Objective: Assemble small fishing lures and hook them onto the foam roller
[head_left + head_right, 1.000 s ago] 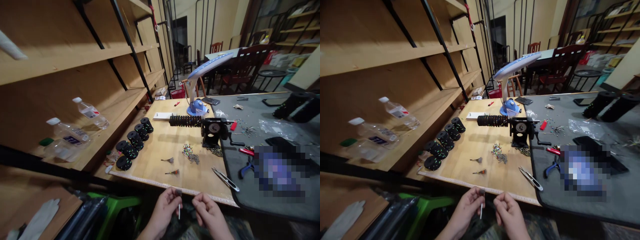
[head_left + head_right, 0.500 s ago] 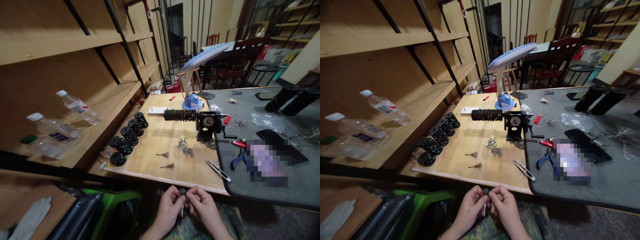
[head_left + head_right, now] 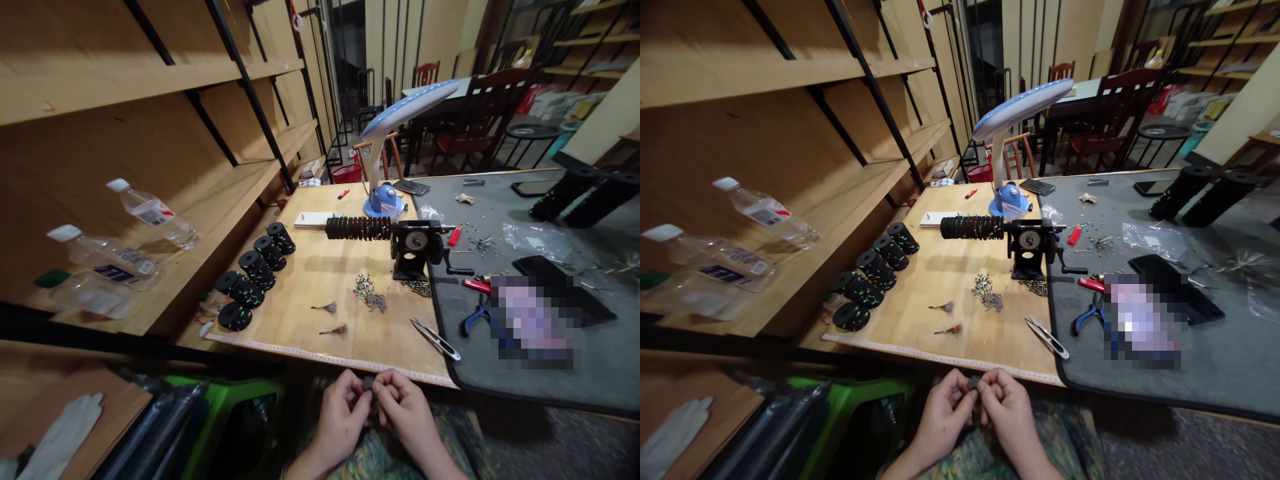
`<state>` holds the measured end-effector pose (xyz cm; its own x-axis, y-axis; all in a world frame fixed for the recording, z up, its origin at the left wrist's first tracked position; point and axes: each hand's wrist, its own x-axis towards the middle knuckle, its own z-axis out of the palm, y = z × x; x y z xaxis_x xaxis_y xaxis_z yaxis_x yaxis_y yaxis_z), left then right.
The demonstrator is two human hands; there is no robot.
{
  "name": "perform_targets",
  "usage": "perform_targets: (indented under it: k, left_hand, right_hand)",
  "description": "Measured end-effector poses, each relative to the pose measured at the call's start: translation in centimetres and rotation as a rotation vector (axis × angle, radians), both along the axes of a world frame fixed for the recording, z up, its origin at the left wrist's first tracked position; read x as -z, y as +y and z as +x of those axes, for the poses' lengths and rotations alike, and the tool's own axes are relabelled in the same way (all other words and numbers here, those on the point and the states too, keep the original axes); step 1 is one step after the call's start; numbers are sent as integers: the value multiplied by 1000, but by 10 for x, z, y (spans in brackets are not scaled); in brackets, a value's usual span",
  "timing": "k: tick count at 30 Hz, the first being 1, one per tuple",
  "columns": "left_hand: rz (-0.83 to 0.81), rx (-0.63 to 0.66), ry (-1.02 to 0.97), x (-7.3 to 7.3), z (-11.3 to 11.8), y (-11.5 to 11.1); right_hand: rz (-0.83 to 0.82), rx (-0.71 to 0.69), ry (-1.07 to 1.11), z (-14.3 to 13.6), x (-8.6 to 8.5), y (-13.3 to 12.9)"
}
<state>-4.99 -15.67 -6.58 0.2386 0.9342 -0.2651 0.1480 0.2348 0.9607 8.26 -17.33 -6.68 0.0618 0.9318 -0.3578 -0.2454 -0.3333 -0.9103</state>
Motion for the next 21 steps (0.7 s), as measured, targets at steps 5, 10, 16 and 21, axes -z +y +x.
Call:
perform_targets:
  k: [5,10,16,21]
  left_hand:
    - [-116,-9,-186,-13,3,2]
    - [-187,69,-189,-16,0,5]
    - [-225,40,-151,-15,0,6]
    - [-175,23,-95,-15,0,7]
  right_hand:
    - [-40,9,60,-1,0,0]
    - [-94,-18,78,0,2,-3]
    - [-122,-92,58,4,7,-8]
    - [-128,-184,33,4,9,-12]
